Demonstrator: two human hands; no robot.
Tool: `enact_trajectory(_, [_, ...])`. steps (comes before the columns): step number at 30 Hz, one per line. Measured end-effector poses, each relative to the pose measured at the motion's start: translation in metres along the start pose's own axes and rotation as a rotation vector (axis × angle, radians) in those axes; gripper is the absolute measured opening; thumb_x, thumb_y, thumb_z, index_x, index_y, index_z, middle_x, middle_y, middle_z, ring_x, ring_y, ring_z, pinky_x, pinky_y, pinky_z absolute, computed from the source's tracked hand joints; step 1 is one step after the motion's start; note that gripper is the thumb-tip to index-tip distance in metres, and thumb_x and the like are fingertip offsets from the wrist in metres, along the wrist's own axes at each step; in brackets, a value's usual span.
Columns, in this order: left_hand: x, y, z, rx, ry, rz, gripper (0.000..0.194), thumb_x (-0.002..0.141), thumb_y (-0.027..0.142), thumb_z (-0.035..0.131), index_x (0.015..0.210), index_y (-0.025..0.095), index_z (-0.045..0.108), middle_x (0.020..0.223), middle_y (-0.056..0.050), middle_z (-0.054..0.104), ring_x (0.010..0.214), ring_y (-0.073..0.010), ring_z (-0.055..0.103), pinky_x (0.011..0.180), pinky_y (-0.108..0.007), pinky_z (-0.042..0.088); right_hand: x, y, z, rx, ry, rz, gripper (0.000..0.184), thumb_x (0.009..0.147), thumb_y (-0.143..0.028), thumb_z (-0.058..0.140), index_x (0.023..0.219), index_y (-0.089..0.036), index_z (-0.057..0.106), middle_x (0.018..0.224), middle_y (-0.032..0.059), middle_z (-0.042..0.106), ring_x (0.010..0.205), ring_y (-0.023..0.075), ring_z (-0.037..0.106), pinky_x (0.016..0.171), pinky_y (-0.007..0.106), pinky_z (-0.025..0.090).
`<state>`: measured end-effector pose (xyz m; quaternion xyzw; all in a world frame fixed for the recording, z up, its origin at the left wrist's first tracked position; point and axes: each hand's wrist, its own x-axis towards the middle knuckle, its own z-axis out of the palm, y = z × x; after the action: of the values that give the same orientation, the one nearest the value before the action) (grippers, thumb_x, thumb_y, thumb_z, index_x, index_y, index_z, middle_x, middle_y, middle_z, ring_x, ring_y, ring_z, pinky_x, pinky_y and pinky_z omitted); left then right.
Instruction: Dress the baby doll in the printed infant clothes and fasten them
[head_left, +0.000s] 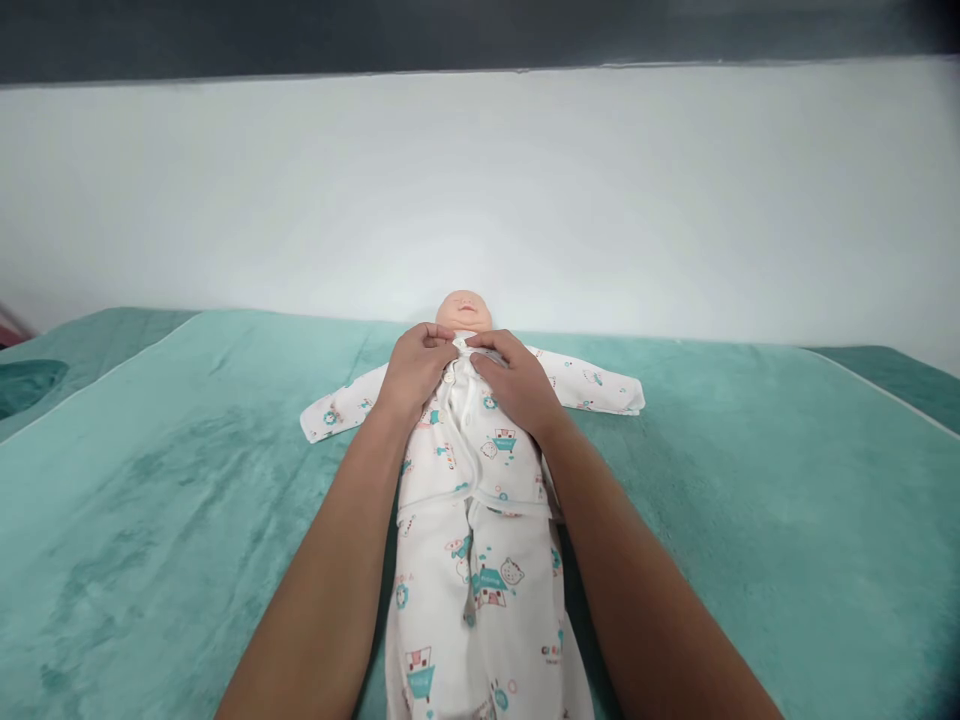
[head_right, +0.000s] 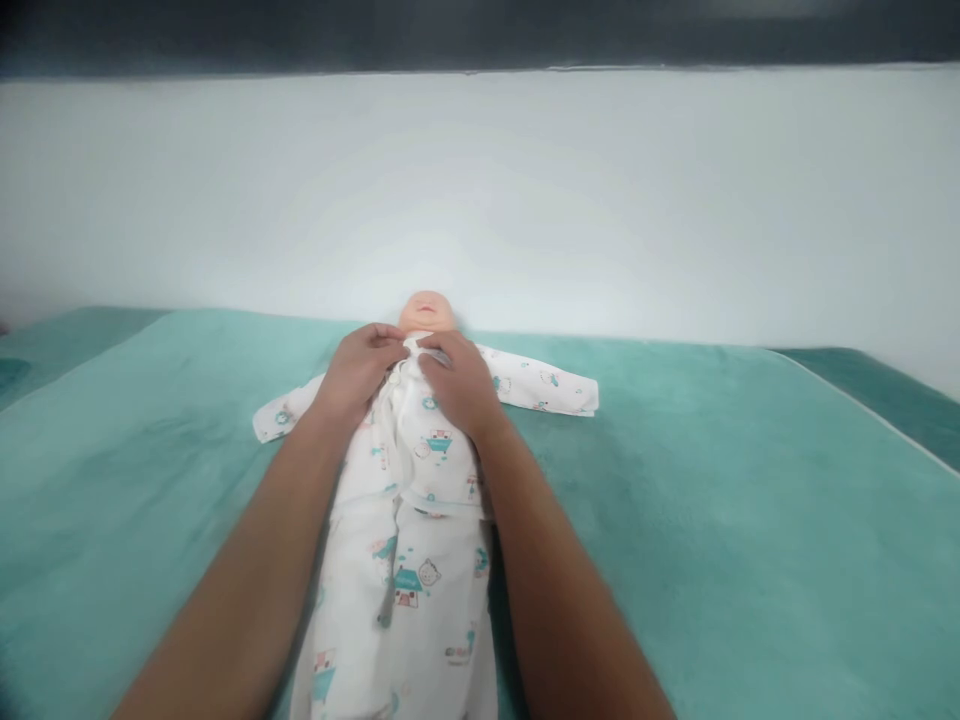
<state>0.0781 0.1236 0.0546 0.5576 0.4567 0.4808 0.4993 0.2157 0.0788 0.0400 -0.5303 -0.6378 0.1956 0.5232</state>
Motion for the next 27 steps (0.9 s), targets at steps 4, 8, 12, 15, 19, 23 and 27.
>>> enact_trajectory(4, [-0.0012, 0.0012, -0.0005, -0.011, 0.015, -0.006, 0.025, 0.061, 0.014, 0.067, 0.085, 0.016, 0.063, 0.067, 0.002, 0.059, 0.055, -0.0096, 0.052, 0.05, -0.021, 0.036, 0.0015, 0.0021, 0.001, -0.024, 0.012, -0.023, 0.02, 0.082, -0.02, 0.05, 0.094, -0.022, 0.066, 0.105, 0.0017, 0.066, 0.104, 0.0181, 0.058, 0.097, 0.034, 0.041])
enact_trajectory(8, [-0.0022, 0.0022, 0.0004, 0.007, 0.033, 0.014, 0.02, 0.062, 0.015, 0.068, 0.081, 0.015, 0.063, 0.064, 0.003, 0.058, 0.052, -0.0082, 0.049, 0.049, -0.021, 0.034, 0.0018, 0.0028, 0.0014, -0.053, 0.028, -0.062, 0.02, 0.083, -0.019, 0.049, 0.09, -0.022, 0.067, 0.101, 0.0019, 0.067, 0.102, 0.0183, 0.058, 0.095, 0.034, 0.041])
enact_trajectory(12, [-0.0008, 0.001, 0.0006, -0.008, 0.024, 0.014, 0.021, 0.061, 0.017, 0.069, 0.082, 0.015, 0.065, 0.064, 0.003, 0.058, 0.052, -0.0081, 0.049, 0.05, -0.021, 0.034, 0.0014, 0.0035, 0.0015, -0.082, 0.032, -0.109, 0.02, 0.085, -0.017, 0.048, 0.088, -0.023, 0.067, 0.1, 0.0017, 0.067, 0.101, 0.0183, 0.059, 0.093, 0.034, 0.043])
enact_trajectory(15, [0.001, -0.0011, 0.0, -0.049, 0.004, 0.021, 0.025, 0.06, 0.016, 0.069, 0.085, 0.015, 0.065, 0.069, 0.001, 0.062, 0.058, -0.01, 0.054, 0.053, -0.022, 0.038, 0.0014, 0.0043, 0.0017, -0.111, 0.033, -0.124, 0.02, 0.085, -0.017, 0.048, 0.09, -0.022, 0.067, 0.1, 0.0023, 0.067, 0.101, 0.0186, 0.059, 0.093, 0.034, 0.043])
enact_trajectory(19, [0.0019, -0.0029, -0.0005, -0.062, -0.029, 0.017, 0.027, 0.061, 0.015, 0.067, 0.088, 0.015, 0.07, 0.072, -0.001, 0.066, 0.061, -0.0111, 0.056, 0.056, -0.022, 0.04, 0.0014, 0.0046, 0.0017, -0.148, 0.035, -0.152, 0.021, 0.087, -0.017, 0.048, 0.091, -0.022, 0.067, 0.101, 0.0029, 0.066, 0.102, 0.0191, 0.059, 0.094, 0.035, 0.043])
enact_trajectory(23, [0.0003, -0.0019, -0.0008, -0.072, -0.073, 0.035, 0.026, 0.064, 0.016, 0.064, 0.088, 0.015, 0.075, 0.081, -0.004, 0.072, 0.071, -0.0148, 0.061, 0.063, -0.024, 0.044, 0.0014, 0.0034, 0.0018, -0.148, 0.036, -0.138, 0.021, 0.087, -0.017, 0.048, 0.091, -0.022, 0.068, 0.101, 0.0028, 0.066, 0.102, 0.0191, 0.059, 0.094, 0.035, 0.043])
enact_trajectory(27, [-0.001, -0.0008, -0.0006, -0.03, -0.056, 0.043, 0.026, 0.065, 0.018, 0.063, 0.088, 0.016, 0.076, 0.074, -0.003, 0.071, 0.065, -0.0133, 0.058, 0.062, -0.024, 0.043, 0.0017, 0.0029, 0.0021, -0.126, 0.041, -0.114, 0.021, 0.086, -0.017, 0.048, 0.09, -0.022, 0.068, 0.101, 0.0029, 0.066, 0.102, 0.0192, 0.059, 0.094, 0.035, 0.043])
